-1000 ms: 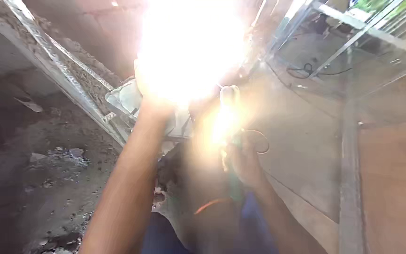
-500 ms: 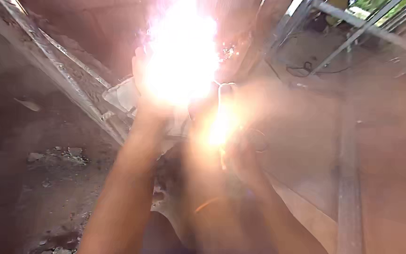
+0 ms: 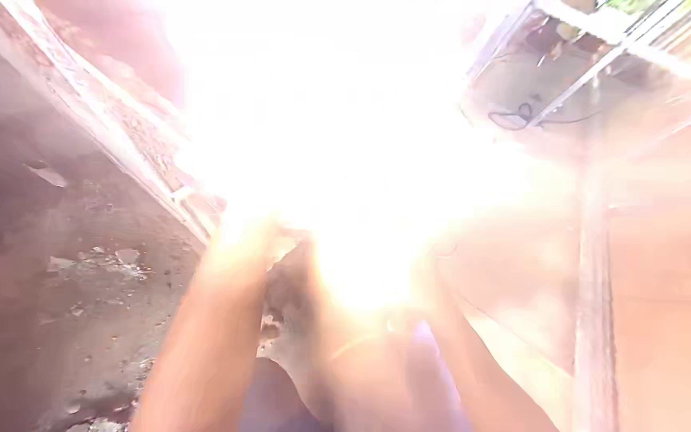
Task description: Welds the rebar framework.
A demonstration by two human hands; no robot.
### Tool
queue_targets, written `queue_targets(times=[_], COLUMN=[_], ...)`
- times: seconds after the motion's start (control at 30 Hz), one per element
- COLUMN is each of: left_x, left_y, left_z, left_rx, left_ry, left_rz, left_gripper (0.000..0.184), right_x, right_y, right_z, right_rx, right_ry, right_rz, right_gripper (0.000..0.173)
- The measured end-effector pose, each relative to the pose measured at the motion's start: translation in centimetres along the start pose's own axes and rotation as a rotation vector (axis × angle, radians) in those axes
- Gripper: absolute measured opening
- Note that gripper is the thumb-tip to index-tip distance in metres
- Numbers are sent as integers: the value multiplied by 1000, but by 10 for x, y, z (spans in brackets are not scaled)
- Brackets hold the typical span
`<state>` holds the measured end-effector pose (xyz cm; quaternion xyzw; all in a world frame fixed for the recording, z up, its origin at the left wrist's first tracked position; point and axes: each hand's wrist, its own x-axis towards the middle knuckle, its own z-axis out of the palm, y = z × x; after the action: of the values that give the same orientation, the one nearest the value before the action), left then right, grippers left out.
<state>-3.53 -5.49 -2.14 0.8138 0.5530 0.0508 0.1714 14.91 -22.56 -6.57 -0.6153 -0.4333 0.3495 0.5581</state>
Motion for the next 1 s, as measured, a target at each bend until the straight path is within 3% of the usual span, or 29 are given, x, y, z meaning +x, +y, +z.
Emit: queue_targets(times=[0.07,0.1,0.23,0.33,0.43,0.53,0.63,0.73,0.9,1.0], left_x=[20,40,78,77,70,77,76,78,8,42], left_y=[17,24,29,28,32,22,25,25,18,25], left_z=[-17,-26,-32,-33,-39,-27,-34,-32,-16,-27], left_rx=[135,133,88,100,90,46,56,27,136,87], left_ry=[151,314,484,440,418,484,453,434,208,339], left_rz=[80,118,3,-2,38,38,63,-32,129,98], left_gripper=[24,29,40,50,37,45,42,57,20,30], right_x=[0,1,1,2,2,3,4,3,5,4], right_y=[-1,-1,0,1,0,2,2,2,3,1], right_z=[-1,-1,1,1,2,1,1,1,3,2], right_rx=[-56,-71,-35,-40,-48,-42,-67,-65,-7,-66], right_ry=[5,4,14,7,0,4,10,7,-6,-7], right_rz=[43,57,70,59,63,54,59,60,35,50], right_gripper=[41,43,39,38,41,39,42,41,35,40])
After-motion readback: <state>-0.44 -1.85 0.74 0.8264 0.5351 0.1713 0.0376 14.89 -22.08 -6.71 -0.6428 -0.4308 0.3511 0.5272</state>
